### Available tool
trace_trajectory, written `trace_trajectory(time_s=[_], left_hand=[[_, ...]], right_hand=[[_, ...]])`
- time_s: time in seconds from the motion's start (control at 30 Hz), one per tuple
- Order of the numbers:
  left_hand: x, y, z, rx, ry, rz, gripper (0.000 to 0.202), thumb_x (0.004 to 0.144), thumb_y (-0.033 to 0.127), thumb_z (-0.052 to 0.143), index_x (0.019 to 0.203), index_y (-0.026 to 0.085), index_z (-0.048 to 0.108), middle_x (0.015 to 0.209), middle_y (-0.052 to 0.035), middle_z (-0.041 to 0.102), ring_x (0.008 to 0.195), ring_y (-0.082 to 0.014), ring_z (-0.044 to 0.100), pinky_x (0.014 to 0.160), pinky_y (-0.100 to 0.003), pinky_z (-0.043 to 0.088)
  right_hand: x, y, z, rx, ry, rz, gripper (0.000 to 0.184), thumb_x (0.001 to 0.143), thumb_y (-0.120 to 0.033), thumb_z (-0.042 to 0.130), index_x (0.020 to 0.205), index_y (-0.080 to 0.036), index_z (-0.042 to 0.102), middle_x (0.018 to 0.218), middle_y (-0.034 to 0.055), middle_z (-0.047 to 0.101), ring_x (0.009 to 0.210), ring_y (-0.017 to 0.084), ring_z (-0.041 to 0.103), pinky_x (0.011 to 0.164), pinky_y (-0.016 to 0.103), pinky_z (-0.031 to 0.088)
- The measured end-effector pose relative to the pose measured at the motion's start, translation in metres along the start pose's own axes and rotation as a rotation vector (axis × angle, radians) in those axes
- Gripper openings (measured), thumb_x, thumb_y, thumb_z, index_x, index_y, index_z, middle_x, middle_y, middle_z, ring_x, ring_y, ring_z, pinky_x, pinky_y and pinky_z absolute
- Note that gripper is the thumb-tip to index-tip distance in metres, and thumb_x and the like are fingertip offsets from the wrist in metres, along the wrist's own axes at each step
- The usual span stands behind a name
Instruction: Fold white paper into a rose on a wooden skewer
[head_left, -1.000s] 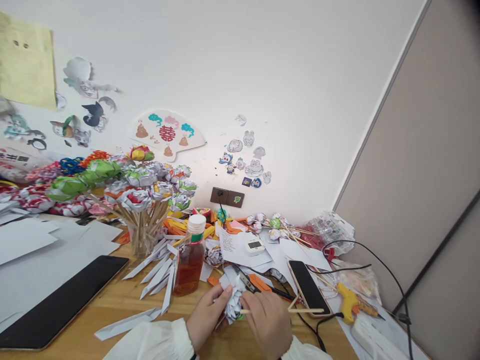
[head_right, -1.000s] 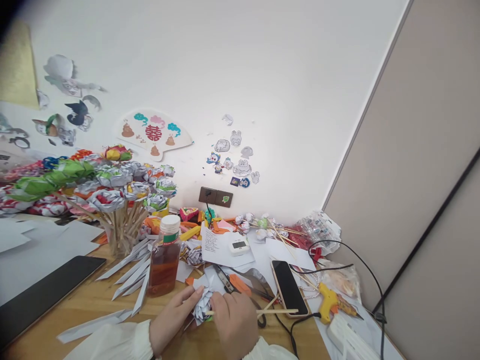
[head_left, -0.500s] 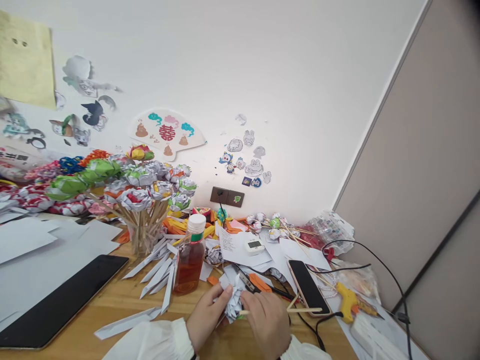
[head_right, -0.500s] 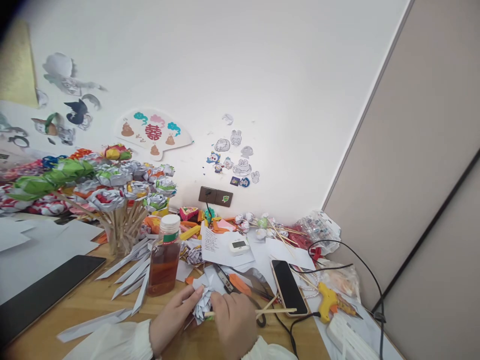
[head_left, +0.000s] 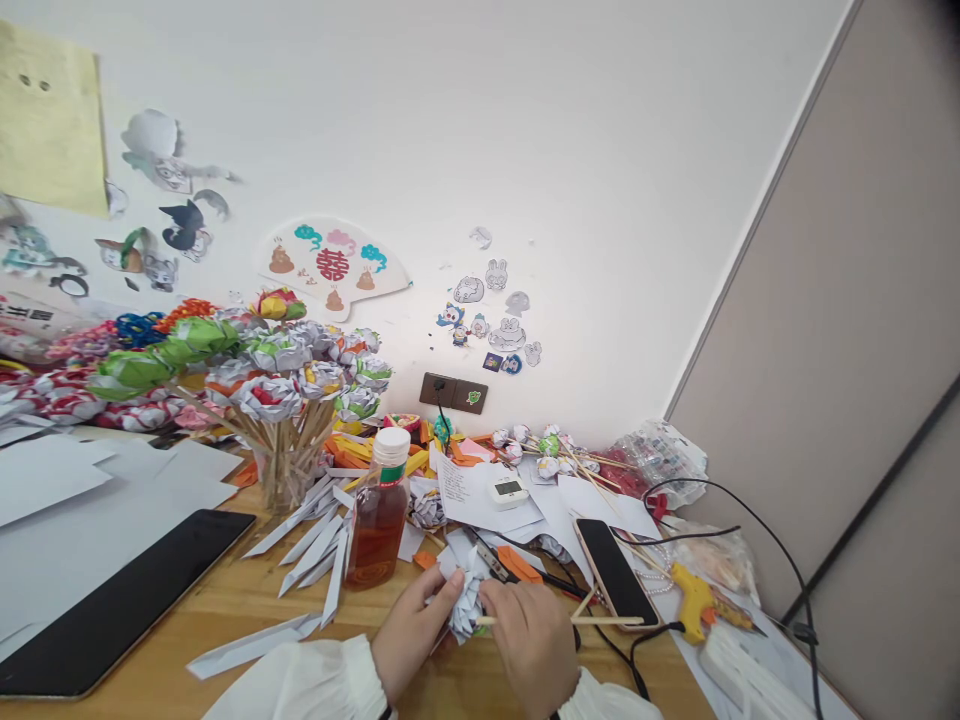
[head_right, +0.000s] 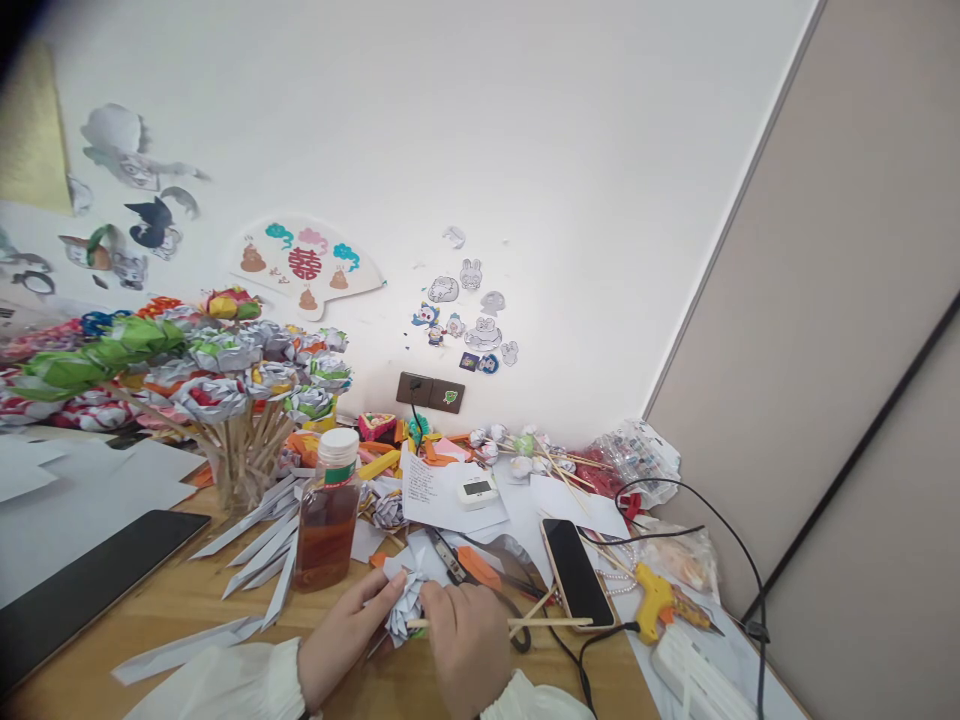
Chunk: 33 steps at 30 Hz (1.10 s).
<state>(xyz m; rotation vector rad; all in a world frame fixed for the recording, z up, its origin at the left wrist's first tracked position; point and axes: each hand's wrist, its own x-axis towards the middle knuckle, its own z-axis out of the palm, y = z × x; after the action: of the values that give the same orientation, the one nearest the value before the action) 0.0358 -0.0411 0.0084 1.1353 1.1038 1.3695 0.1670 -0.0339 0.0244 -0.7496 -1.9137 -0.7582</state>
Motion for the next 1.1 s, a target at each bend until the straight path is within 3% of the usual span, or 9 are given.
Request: trace_trajectory(time_s=[0.27, 0.53, 0.67, 0.93, 1.1], left_hand=[[-0.0012, -0.0001, 0.0004, 0.023, 0.004, 0.023, 0.042, 0.057, 0.058, 0.056, 0.054, 0.018, 0.047, 0.051, 0.0070, 0.042, 0.052, -0.0112, 0.037, 0.051, -0.022, 0.033], [-0.0013, -0.0019, -0.0003, 0.046, 0.014, 0.012, 0.039, 0.061, 0.057, 0.053, 0.056, 0.018, 0.047, 0.050, 0.0071, 0.042, 0.052, -0.0123, 0.039, 0.051, -0.023, 0.034], [-0.0010, 0.0002, -0.0018, 0.065, 0.010, 0.023, 0.044, 0.056, 0.060, 0.055, 0.061, 0.016, 0.052, 0.057, 0.0042, 0.048, 0.058, -0.0145, 0.042, 0.056, -0.024, 0.036], [0.0026, -0.0057, -0.0038, 0.079, -0.009, 0.039, 0.045, 0.058, 0.060, 0.053, 0.062, 0.015, 0.053, 0.056, 0.0040, 0.047, 0.058, -0.0140, 0.042, 0.055, -0.024, 0.036], [0.0035, -0.0042, -0.0057, 0.079, -0.039, 0.046, 0.043, 0.061, 0.058, 0.053, 0.065, 0.015, 0.055, 0.058, 0.0030, 0.049, 0.059, -0.0146, 0.043, 0.057, -0.024, 0.037]], right_hand=[[-0.0027, 0.0031, 0.0015, -0.043, -0.024, -0.085, 0.028, 0.087, -0.015, 0.036, 0.076, -0.017, 0.062, 0.044, -0.0006, 0.050, 0.042, 0.013, 0.048, 0.044, 0.025, 0.031], [-0.0019, 0.0031, 0.0008, -0.104, -0.048, -0.154, 0.030, 0.085, -0.010, 0.035, 0.075, -0.016, 0.062, 0.043, -0.0002, 0.050, 0.040, 0.013, 0.048, 0.042, 0.026, 0.029], [-0.0063, 0.0035, 0.0056, -0.035, -0.050, -0.068, 0.031, 0.086, -0.015, 0.033, 0.073, -0.017, 0.061, 0.044, 0.0000, 0.050, 0.042, 0.013, 0.049, 0.044, 0.026, 0.032], [-0.0055, 0.0033, 0.0047, 0.129, -0.073, 0.069, 0.038, 0.090, -0.024, 0.028, 0.068, -0.020, 0.059, 0.047, -0.0009, 0.054, 0.045, 0.012, 0.052, 0.045, 0.023, 0.036], [-0.0073, 0.0090, 0.0028, 0.414, -0.238, 0.291, 0.029, 0.086, -0.033, 0.036, 0.074, -0.021, 0.060, 0.059, 0.0002, 0.061, 0.053, 0.013, 0.056, 0.048, 0.020, 0.042]])
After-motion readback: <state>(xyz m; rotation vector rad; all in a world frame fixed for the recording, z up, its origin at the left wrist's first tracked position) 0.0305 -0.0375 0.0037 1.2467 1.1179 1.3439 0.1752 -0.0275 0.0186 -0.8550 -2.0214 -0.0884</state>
